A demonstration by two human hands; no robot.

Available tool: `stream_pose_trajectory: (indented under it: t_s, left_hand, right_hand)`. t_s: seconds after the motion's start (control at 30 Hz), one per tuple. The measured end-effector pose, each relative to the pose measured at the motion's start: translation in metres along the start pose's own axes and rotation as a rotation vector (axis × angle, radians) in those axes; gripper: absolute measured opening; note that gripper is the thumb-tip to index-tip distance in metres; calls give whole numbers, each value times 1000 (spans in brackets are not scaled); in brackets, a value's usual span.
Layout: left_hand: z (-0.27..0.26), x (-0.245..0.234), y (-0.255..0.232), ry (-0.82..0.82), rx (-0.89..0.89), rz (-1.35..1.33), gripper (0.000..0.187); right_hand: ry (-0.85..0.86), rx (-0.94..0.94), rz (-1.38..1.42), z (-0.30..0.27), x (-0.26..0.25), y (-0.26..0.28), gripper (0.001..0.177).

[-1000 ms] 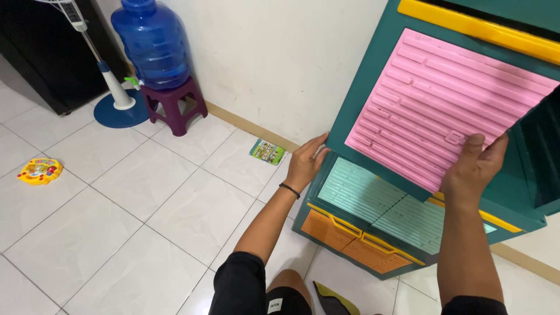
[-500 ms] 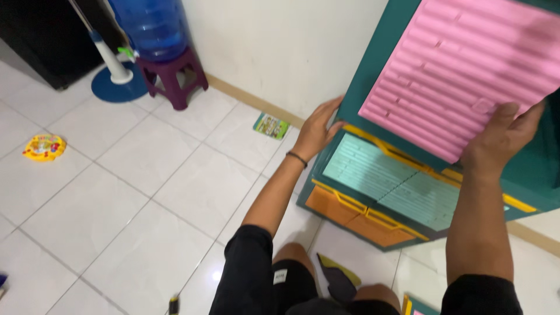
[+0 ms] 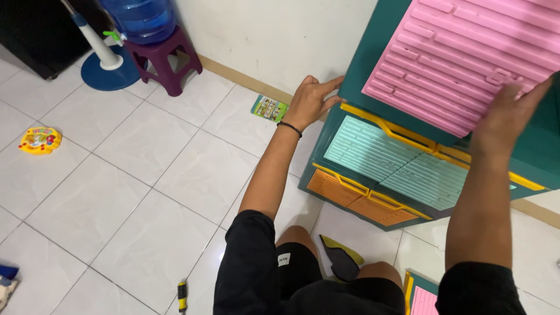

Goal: The person kneels on the floor and assembles a multi-colored plastic storage unit. They remove several drawer fronts, then reattach them to the main body of the unit, aligning the handles and snapping them into place.

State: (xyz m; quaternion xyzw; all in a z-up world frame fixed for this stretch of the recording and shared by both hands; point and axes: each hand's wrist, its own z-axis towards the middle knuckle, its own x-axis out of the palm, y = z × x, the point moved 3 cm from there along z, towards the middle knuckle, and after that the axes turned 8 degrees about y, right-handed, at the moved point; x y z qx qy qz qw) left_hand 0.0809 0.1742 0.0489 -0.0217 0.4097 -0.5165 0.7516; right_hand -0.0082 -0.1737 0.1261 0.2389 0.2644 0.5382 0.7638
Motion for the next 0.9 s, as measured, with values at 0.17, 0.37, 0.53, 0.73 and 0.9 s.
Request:
stream_pose_trajectory:
  t_s: [0.17,0.37,0.53,0.73,0.9]
  left_hand:
    - [1,7,4,-92,17,46,48]
    - [0,9,0,-52,-91,13,47]
    - [0,0,-4,160,-298,-96,55]
    - [-5,9,-3,2,-32,-230,50]
    - [-8,27,7,-113,24,-139,46]
  right_hand:
    - [307,-58,-570,-44,11,20,85]
    - [344,260,-870,-63,2,-4,45]
    - [352,141,-1073,-70,-8,-31,41]
    - [209,-1,-1053,-82,-13,-53,61]
    - [216,-39,-1069,-86,-12,-57,63]
